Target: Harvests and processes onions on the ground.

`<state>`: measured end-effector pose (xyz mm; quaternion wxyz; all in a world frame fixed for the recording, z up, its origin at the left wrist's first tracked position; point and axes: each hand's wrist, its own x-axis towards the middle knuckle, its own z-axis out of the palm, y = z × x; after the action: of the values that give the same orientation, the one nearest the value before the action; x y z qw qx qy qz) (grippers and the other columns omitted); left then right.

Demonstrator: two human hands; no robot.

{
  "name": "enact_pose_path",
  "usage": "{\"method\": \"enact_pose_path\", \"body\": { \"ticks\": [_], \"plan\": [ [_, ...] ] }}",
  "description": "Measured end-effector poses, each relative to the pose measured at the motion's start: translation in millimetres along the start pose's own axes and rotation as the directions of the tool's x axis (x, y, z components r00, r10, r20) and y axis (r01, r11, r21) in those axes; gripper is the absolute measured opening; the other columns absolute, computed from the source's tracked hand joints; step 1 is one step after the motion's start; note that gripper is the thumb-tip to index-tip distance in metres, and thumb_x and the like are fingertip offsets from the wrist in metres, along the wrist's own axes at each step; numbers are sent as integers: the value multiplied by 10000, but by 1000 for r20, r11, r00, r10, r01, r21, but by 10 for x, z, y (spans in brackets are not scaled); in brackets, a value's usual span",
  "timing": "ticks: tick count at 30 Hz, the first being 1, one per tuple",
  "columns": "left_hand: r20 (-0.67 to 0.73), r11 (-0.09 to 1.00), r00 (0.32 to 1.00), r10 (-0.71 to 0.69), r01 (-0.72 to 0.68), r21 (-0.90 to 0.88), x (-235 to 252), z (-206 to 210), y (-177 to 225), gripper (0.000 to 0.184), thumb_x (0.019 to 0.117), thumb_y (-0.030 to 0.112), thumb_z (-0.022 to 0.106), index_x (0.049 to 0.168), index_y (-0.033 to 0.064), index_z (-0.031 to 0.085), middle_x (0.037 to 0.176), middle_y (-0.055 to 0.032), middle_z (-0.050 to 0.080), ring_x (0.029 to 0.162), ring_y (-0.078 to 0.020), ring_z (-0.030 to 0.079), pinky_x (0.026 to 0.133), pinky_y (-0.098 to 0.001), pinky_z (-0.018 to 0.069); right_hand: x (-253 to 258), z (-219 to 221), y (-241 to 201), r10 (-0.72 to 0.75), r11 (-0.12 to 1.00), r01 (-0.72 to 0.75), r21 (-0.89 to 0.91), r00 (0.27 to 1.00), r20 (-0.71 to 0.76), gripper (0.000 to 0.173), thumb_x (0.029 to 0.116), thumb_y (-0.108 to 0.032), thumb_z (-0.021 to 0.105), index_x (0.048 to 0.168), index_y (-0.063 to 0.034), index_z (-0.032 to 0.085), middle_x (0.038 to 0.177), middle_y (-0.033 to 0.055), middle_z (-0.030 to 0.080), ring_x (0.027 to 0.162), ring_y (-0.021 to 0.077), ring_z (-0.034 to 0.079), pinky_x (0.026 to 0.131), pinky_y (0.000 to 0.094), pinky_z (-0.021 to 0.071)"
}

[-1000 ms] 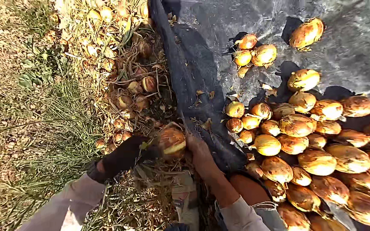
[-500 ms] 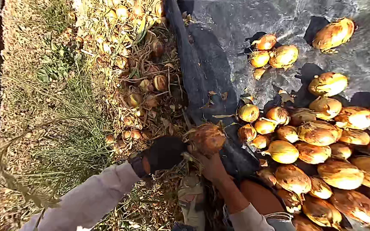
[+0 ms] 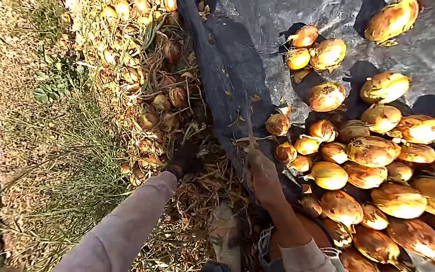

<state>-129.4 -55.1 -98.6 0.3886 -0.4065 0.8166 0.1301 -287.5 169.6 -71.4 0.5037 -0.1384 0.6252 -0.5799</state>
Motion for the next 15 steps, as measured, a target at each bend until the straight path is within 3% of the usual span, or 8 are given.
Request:
{"method": "enact_pose_path", "body": {
  "ticks": [2, 4, 6, 8, 9, 10, 12, 15],
  "plan": [
    [38, 998, 999, 11, -13, 68, -32, -14, -50, 790, 772, 440, 828, 1454, 157, 547, 1536, -230, 431, 1222, -452, 593, 873, -652, 560, 0, 7, 28, 10, 1000, -10, -16, 1000, 6, 648, 946, -774, 392, 1062, -175, 610, 597, 20, 446, 420, 160, 426, 394, 329, 421],
    [58, 998, 997, 55, -57, 31, -181, 21, -110, 834, 763, 444, 842, 1473, 148, 518, 1430, -223, 550, 1173, -449, 624, 893, -681, 536, -28, 59, 32, 30, 997, -31, -72, 1000, -6, 608, 964, -742, 417, 1037, -169, 604, 597, 27, 449, 427, 168, 438, 398, 345, 430],
    [57, 983, 993, 107, -97, -155, -465, -79, -79, 826, 787, 446, 846, 1469, 123, 509, 1244, -205, 671, 1099, -409, 667, 903, -663, 535, -80, 131, -16, 83, 975, -85, -205, 996, -22, 582, 959, -710, 490, 1062, -153, 624, 643, 49, 505, 498, 201, 493, 458, 399, 444],
    [-1, 897, 986, 168, -153, -416, -788, -182, -22, 838, 797, 415, 869, 1459, 64, 493, 1221, -188, 671, 1111, -336, 666, 962, -581, 545, -123, 200, -47, 160, 935, -149, -321, 987, 9, 621, 907, -727, 574, 1107, -141, 614, 700, 65, 581, 586, 227, 578, 535, 453, 497],
    [-37, 831, 981, 192, -183, -525, -958, -249, 15, 830, 785, 360, 889, 1455, 80, 488, 1234, -150, 667, 1121, -275, 664, 979, -517, 557, -142, 245, -49, 188, 923, -162, -349, 981, 42, 667, 875, -743, 609, 1141, -132, 601, 728, 74, 598, 621, 238, 602, 565, 472, 515],
    [-79, 775, 976, 203, -210, -596, -1097, -324, 63, 802, 745, 308, 908, 1413, 100, 516, 1188, -113, 680, 1067, -227, 678, 934, -470, 582, -157, 291, -57, 202, 913, -157, -376, 976, 81, 713, 843, -760, 632, 1178, -132, 591, 760, 76, 619, 662, 241, 628, 600, 482, 535],
    [-108, 736, 971, 213, -232, -636, -1288, -485, 140, 810, 705, 284, 935, 1386, 126, 525, 1113, -72, 696, 975, -181, 699, 859, -431, 612, -190, 379, -55, 175, 907, -99, -409, 972, 155, 780, 802, -790, 642, 1211, -129, 589, 784, 66, 640, 697, 229, 654, 630, 487, 559],
    [-92, 762, 967, 239, -245, -600, -1479, -727, 174, 726, 670, 326, 967, 1262, 119, 602, 1040, -25, 718, 940, -133, 707, 845, -382, 617, -245, 447, 32, -15, 946, 79, -314, 980, 200, 673, 921, -739, 506, 1140, -114, 629, 717, 26, 611, 621, 172, 617, 563, 426, 535]
  ]
}}
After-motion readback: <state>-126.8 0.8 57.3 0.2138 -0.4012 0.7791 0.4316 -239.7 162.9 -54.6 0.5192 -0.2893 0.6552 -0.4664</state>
